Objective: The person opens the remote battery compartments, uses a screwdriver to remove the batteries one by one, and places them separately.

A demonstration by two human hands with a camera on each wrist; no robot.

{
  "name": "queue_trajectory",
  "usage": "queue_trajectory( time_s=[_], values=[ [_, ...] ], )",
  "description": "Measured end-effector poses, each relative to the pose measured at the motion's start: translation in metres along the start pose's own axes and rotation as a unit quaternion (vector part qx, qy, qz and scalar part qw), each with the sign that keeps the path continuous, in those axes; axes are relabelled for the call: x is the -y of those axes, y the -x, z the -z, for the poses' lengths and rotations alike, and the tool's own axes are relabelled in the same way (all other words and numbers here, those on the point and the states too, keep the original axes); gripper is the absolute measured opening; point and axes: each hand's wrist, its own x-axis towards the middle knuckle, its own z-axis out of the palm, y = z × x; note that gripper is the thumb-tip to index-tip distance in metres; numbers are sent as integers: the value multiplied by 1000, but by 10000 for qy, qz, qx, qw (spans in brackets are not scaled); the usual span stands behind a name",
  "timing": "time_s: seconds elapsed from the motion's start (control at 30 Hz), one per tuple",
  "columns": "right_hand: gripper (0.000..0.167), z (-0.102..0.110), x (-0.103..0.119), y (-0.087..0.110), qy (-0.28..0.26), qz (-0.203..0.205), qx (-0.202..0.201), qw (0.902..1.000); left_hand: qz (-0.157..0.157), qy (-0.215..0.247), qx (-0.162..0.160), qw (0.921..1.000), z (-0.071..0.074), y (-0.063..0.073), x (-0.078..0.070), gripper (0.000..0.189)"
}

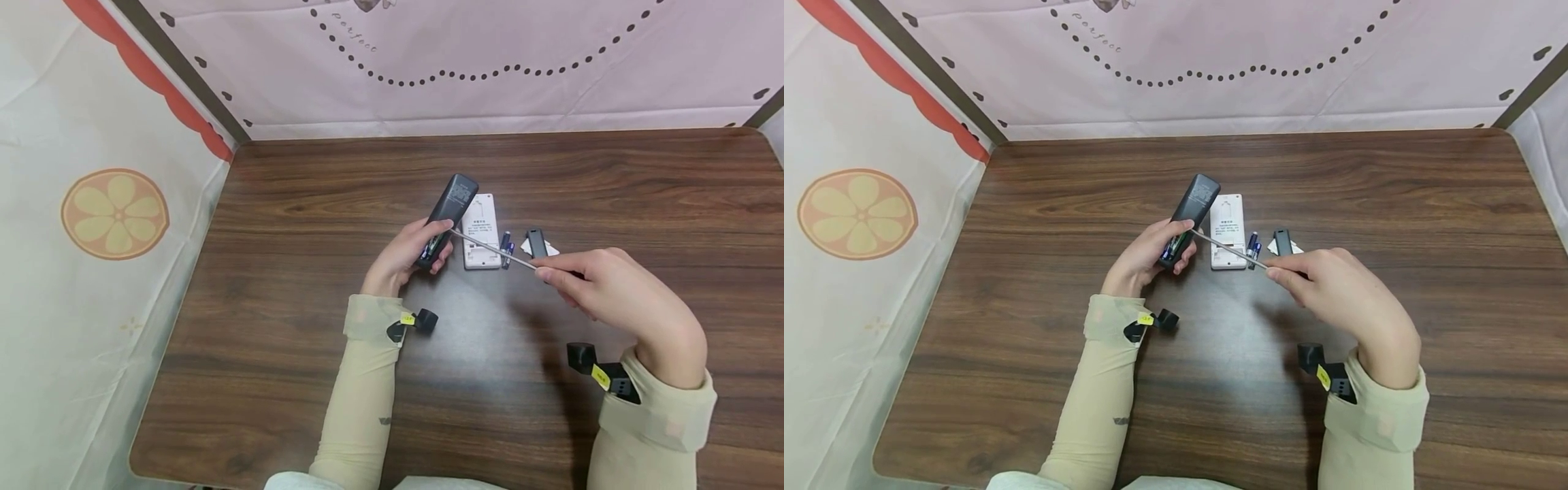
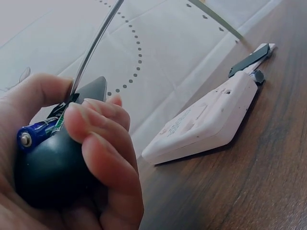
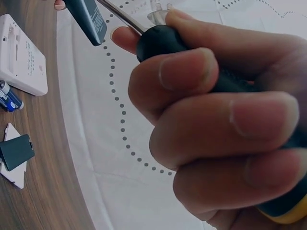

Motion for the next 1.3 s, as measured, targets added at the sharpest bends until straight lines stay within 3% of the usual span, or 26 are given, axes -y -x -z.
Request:
queue_trajectory(
  time_s=[0.4, 0.77, 1.03, 1.3],
  values=[
    [26, 1, -3, 1, -71, 14, 14, 10000, -67, 23, -24, 10000, -1, -1, 0, 40],
    [26, 0, -2, 0, -81, 24, 43, 10000, -169, 262, 216, 9993, 1, -1, 3, 34],
    [34, -1, 6, 0, 191, -150, -62, 9997, -11, 9, -205, 9998, -3, -5, 3, 51],
    [28, -2, 12, -1, 365, 111, -298, 9988, -27, 259, -135, 9996, -3, -6, 6, 32]
  ],
)
